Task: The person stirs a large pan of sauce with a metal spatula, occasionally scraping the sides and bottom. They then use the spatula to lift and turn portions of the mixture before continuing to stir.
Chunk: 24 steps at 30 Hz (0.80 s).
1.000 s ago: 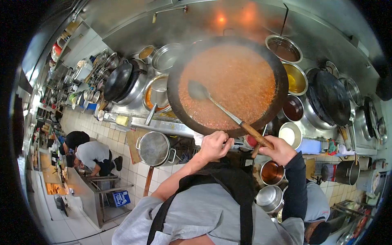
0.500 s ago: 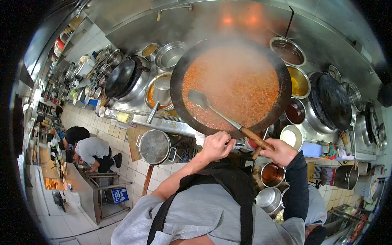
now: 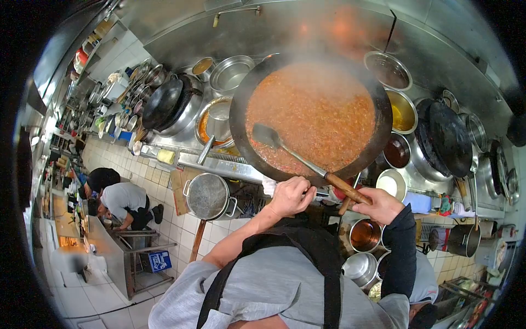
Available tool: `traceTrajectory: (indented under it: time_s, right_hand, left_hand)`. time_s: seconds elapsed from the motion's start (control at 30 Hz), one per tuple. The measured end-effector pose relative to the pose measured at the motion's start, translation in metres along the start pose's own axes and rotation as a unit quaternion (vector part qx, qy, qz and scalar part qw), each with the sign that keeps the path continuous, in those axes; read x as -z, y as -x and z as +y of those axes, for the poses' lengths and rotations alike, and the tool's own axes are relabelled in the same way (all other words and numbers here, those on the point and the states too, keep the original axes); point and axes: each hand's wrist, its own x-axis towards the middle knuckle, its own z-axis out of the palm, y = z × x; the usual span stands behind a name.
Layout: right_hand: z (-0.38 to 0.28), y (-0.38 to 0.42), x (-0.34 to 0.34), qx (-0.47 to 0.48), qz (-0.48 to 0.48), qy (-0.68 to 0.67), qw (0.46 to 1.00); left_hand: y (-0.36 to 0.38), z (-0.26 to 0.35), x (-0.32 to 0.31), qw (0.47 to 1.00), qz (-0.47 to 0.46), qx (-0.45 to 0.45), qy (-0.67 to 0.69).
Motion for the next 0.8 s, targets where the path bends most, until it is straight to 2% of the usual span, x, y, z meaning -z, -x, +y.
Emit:
traceTrajectory:
  time_s: [0.23,0.63,0.8]
  right_hand:
    - [0.007,0.0,0.005,0.044,0.019,0.032,0.998]
    - [-0.011,0.009,0.023,0.122,0.077,0.188,0.971]
    - [-0.022,0.011,0.032,0.109,0.074,0.213,0.968]
  left_hand:
    - [-0.001,0.0,0.0,1.0,0.004,-0.004,0.005]
    - [-0.002,0.002,0.002,1.0,0.002,0.002,0.005]
    - [-0.002,0.002,0.002,1.0,0.005,0.002,0.006]
